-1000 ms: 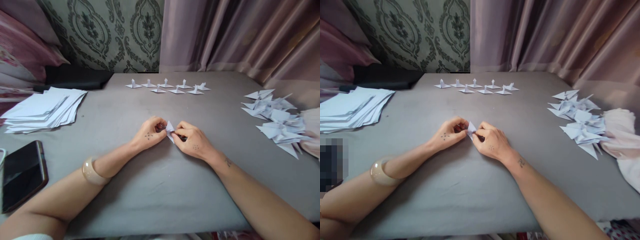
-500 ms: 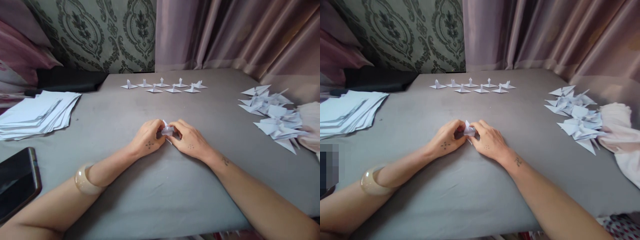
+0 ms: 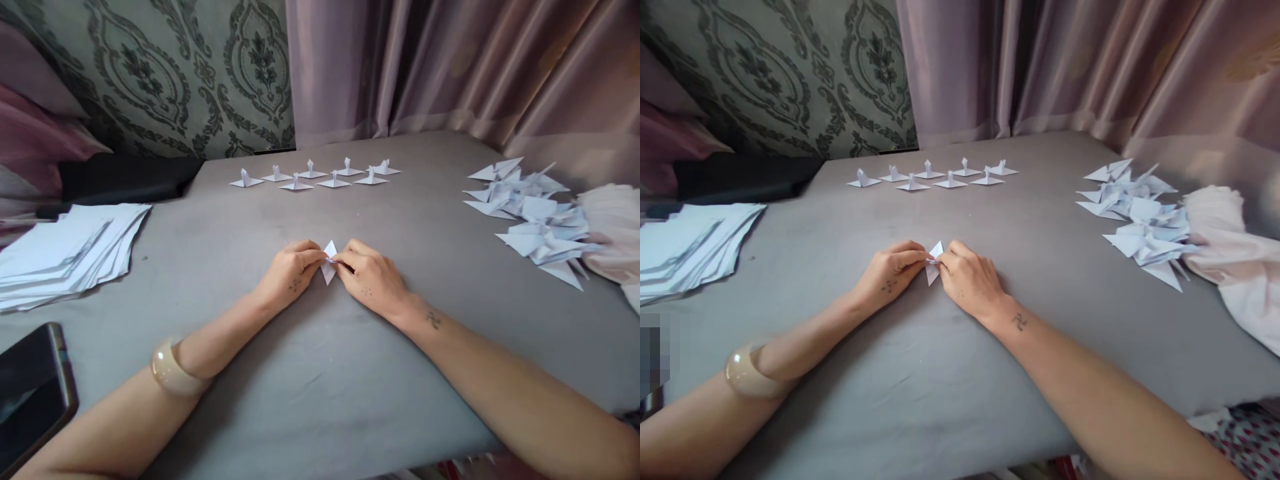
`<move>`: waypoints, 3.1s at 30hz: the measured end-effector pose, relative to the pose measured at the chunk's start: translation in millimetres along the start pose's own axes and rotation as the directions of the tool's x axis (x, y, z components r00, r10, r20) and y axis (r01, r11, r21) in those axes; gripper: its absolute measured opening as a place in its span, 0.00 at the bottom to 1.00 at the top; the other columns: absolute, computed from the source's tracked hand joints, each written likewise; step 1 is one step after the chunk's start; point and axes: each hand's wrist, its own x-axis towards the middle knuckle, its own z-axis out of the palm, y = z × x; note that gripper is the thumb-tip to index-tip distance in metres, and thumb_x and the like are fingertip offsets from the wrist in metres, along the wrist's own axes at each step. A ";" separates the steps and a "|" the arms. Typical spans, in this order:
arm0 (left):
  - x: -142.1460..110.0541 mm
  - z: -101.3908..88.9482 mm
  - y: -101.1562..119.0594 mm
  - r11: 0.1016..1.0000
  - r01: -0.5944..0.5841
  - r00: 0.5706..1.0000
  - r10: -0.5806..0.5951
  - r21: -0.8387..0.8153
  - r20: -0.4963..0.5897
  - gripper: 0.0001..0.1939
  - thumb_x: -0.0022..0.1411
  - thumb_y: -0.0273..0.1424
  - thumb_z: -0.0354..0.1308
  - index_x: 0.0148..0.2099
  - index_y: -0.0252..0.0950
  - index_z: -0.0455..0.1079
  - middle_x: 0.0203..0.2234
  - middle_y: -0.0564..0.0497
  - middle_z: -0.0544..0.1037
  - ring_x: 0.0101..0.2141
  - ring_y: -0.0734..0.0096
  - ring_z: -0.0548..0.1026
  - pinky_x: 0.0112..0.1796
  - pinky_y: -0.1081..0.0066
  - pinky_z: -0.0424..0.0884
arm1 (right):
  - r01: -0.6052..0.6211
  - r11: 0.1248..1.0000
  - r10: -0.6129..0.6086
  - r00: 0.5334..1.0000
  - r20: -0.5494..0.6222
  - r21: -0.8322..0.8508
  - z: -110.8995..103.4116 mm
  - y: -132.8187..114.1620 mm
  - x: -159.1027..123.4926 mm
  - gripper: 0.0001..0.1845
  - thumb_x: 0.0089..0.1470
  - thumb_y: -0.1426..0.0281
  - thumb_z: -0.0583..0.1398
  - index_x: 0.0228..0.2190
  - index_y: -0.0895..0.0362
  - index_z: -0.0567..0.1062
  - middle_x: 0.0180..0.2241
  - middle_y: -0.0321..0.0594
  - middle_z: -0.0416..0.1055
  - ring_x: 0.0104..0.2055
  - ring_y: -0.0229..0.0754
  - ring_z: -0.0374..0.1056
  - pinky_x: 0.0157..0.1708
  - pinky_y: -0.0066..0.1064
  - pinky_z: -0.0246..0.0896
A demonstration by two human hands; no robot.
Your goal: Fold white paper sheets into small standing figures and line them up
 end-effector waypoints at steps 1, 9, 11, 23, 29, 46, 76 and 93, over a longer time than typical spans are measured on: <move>2.0 1.0 -0.8 1.000 0.013 1.000 -0.013 -0.002 0.002 0.11 0.67 0.28 0.51 0.42 0.37 0.76 0.38 0.47 0.77 0.38 0.68 0.74 0.41 0.70 0.69 | -0.003 0.999 0.003 1.000 -0.001 -0.042 -0.3 -0.7 0.7 0.13 0.62 0.69 0.53 0.38 0.51 0.79 0.39 0.38 0.72 0.34 0.38 0.68 0.30 0.31 0.53; 10.6 1.4 -4.9 0.999 0.037 0.998 -0.038 0.019 0.055 0.09 0.66 0.32 0.52 0.37 0.36 0.73 0.35 0.46 0.74 0.38 0.67 0.73 0.42 0.67 0.69 | 0.010 0.966 0.012 0.996 0.084 -0.258 -1.6 -6.6 5.1 0.14 0.65 0.68 0.49 0.36 0.56 0.74 0.39 0.44 0.70 0.30 0.40 0.67 0.24 0.33 0.46; 11.6 0.2 -6.8 0.999 -0.020 0.997 0.018 0.029 0.081 0.11 0.67 0.32 0.51 0.37 0.36 0.72 0.36 0.45 0.75 0.39 0.66 0.72 0.43 0.66 0.68 | 0.032 0.961 -0.009 0.996 0.085 -0.275 -0.4 -7.2 5.0 0.14 0.65 0.70 0.48 0.36 0.57 0.73 0.39 0.45 0.69 0.30 0.40 0.68 0.23 0.33 0.46; 9.4 -8.0 -3.5 0.970 0.157 0.986 -0.142 -0.183 0.089 0.10 0.56 0.30 0.56 0.42 0.35 0.70 0.40 0.46 0.73 0.39 0.68 0.71 0.44 0.68 0.68 | -0.297 0.651 0.369 0.928 0.050 0.698 -5.2 26.8 20.7 0.13 0.47 0.74 0.57 0.37 0.57 0.74 0.38 0.41 0.75 0.32 0.37 0.68 0.31 0.29 0.63; 2.4 -11.4 -3.8 0.889 0.322 0.943 -0.330 -0.325 0.033 0.16 0.52 0.30 0.56 0.45 0.35 0.71 0.41 0.47 0.75 0.41 0.67 0.72 0.44 0.69 0.68 | -0.349 0.401 0.461 0.876 0.142 0.847 -5.5 26.5 22.6 0.14 0.42 0.77 0.57 0.35 0.57 0.72 0.32 0.40 0.73 0.28 0.35 0.66 0.24 0.27 0.60; 18.4 0.5 8.1 0.921 0.272 0.962 -0.258 -0.278 0.086 0.15 0.53 0.36 0.64 0.43 0.35 0.73 0.30 0.53 0.73 0.30 0.75 0.69 0.36 0.73 0.66 | -0.362 0.433 0.453 0.879 0.147 0.825 -8.1 18.1 22.8 0.09 0.43 0.78 0.57 0.30 0.57 0.70 0.29 0.39 0.73 0.30 0.37 0.69 0.26 0.26 0.63; 15.7 8.0 6.6 0.928 0.239 0.967 -0.255 -0.287 -0.021 0.06 0.58 0.32 0.58 0.34 0.34 0.72 0.24 0.54 0.74 0.25 0.76 0.68 0.30 0.74 0.64 | -0.159 0.787 0.232 0.971 -0.048 0.596 -1.4 3.6 12.8 0.06 0.46 0.69 0.60 0.29 0.57 0.74 0.29 0.38 0.75 0.32 0.38 0.71 0.35 0.31 0.64; 15.2 7.2 9.5 0.934 0.230 0.968 -0.248 -0.272 -0.034 0.06 0.58 0.28 0.57 0.34 0.34 0.74 0.23 0.54 0.75 0.25 0.76 0.69 0.29 0.76 0.63 | -0.096 0.873 0.155 0.984 -0.086 0.478 -4.4 -5.2 9.8 0.06 0.50 0.67 0.59 0.29 0.56 0.74 0.29 0.38 0.74 0.31 0.38 0.70 0.33 0.30 0.63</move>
